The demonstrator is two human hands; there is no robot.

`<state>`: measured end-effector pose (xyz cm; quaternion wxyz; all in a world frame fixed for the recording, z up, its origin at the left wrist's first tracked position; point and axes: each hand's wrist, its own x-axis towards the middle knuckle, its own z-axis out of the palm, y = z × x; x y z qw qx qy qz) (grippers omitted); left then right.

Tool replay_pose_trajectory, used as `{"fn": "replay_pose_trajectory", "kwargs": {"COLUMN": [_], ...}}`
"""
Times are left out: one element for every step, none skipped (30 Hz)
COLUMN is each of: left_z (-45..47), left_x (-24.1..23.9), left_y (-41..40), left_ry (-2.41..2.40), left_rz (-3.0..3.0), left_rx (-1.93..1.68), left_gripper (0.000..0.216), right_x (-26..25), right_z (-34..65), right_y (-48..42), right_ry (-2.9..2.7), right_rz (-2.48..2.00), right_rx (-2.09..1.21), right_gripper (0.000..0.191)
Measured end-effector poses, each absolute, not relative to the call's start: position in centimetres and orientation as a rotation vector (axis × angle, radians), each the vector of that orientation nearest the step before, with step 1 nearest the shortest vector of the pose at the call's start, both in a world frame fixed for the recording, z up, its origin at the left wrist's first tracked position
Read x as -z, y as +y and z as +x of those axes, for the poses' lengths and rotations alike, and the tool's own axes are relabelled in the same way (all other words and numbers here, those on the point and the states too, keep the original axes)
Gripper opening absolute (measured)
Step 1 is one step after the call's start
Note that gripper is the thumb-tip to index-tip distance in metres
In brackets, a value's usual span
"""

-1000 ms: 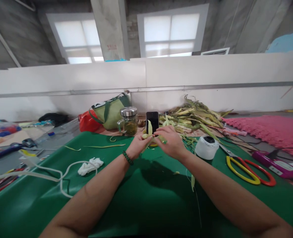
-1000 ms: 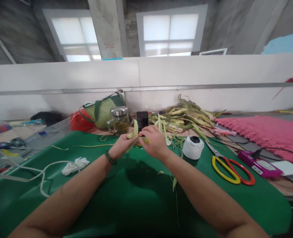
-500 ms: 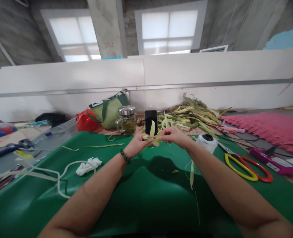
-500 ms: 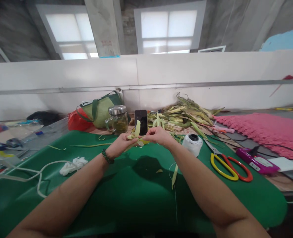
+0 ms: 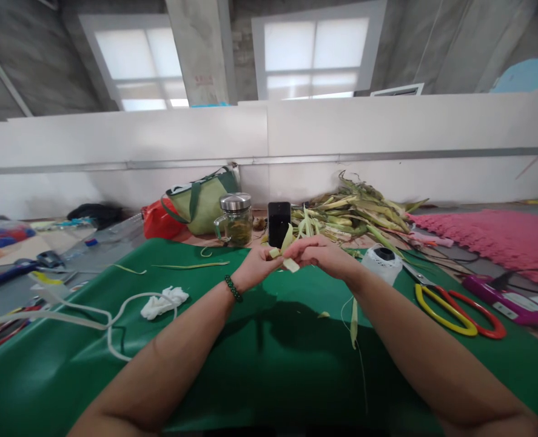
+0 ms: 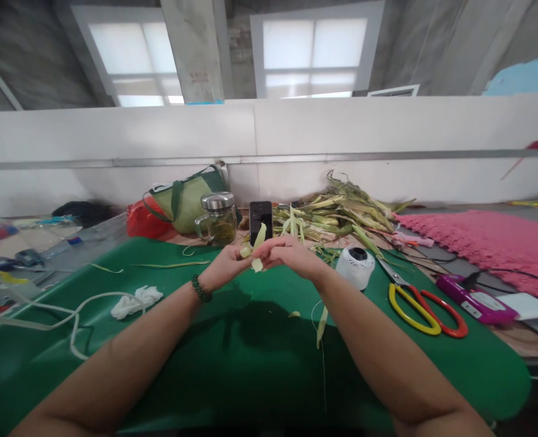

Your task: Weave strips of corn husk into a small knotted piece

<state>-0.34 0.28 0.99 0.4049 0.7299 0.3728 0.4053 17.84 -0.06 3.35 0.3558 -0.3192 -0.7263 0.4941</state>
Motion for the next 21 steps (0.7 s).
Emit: {"fn": "replay_pose_trajectory", "kwargs": {"left_z": [-0.3, -0.3, -0.3, -0.3, -0.3, -0.3, -0.3, -0.3, -0.4, -0.4, -0.5, -0.5, -0.6, -0.6, -0.7, -0.7, -0.7, -0.8, -0.8, -0.7, -0.7], "left_x": [-1.0, -1.0, -1.0, -1.0, -1.0, -1.1, -1.1, -1.2, -1.2, -1.2, -1.2, -1.1, -1.0, -0.8, -0.7, -0.6, -0.5, -0.4, -0.4, -0.5, -0.6], "left_y": [0.2, 0.2, 0.2, 0.1, 0.0, 0.0, -0.1, -0.1, -0.1, -0.1, -0.1, 0.0, 0.1, 0.2, 0.3, 0.4, 0.4, 0.4, 0.4, 0.4, 0.3], "left_ry": [0.933, 0.924, 0.915, 0.909, 0.905, 0.902, 0.899, 0.895, 0.892, 0.892, 0.895, 0.897, 0.896, 0.887, 0.870, 0.852, 0.837, 0.830, 0.832, 0.838, 0.844], "left_rz": [1.861, 1.881, 1.902, 1.924, 1.946, 1.967, 1.984, 1.996, 2.007, 2.021, 2.037, 2.055, 2.069, 2.072, 2.058, 2.023, 1.974, 1.919, 1.866, 1.819, 1.781], "left_rx": [-1.013, -0.999, -0.988, -0.981, -0.976, -0.970, -0.960, -0.950, -0.943, -0.938, -0.939, -0.941, -0.941, -0.939, -0.933, -0.930, -0.925, -0.915, -0.903, -0.888, -0.873], "left_gripper": [0.031, 0.031, 0.030, 0.029, 0.027, 0.026, 0.025, 0.024, 0.024, 0.024, 0.024, 0.025, 0.026, 0.027, 0.029, 0.030, 0.032, 0.034, 0.035, 0.037, 0.038], "right_x": [-3.3, -3.2, -3.1, -3.0, -2.8, -2.7, -2.6, -2.4, -2.3, -2.2, -2.1, -2.0, -2.0, -1.9, -1.8, -1.7, -1.6, -1.6, -1.5, -1.5, -1.4], "right_z": [17.9, 17.9, 17.9, 17.8, 17.8, 17.7, 17.7, 17.7, 17.6, 17.5, 17.4, 17.3, 17.2, 17.0, 16.9, 16.8, 16.6, 16.6, 16.5, 16.5, 16.5], "right_y": [0.0, 0.1, 0.2, 0.4, 0.5, 0.7, 0.8, 0.9, 0.9, 1.0, 0.9, 0.9, 0.8, 0.7, 0.7, 0.6, 0.5, 0.5, 0.5, 0.6, 0.6], "right_ry": [-1.933, -2.001, -2.065, -2.109, -2.131, -2.138, -2.137, -2.134, -2.133, -2.132, -2.131, -2.128, -2.121, -2.110, -2.096, -2.080, -2.066, -2.055, -2.045, -2.035, -2.027], "right_rz": [-0.793, -0.774, -0.770, -0.780, -0.795, -0.810, -0.819, -0.823, -0.829, -0.841, -0.856, -0.873, -0.888, -0.898, -0.901, -0.900, -0.896, -0.893, -0.891, -0.889, -0.888], "right_rx": [-1.255, -1.176, -1.045, -0.888, -0.732, -0.598, -0.496, -0.427, -0.384, -0.357, -0.344, -0.340, -0.343, -0.347, -0.351, -0.352, -0.353, -0.356, -0.367, -0.386, -0.413], "right_gripper": [0.023, 0.024, 0.023, 0.019, 0.015, 0.013, 0.013, 0.014, 0.014, 0.014, 0.012, 0.010, 0.008, 0.006, 0.005, 0.005, 0.006, 0.006, 0.006, 0.006, 0.006]}}
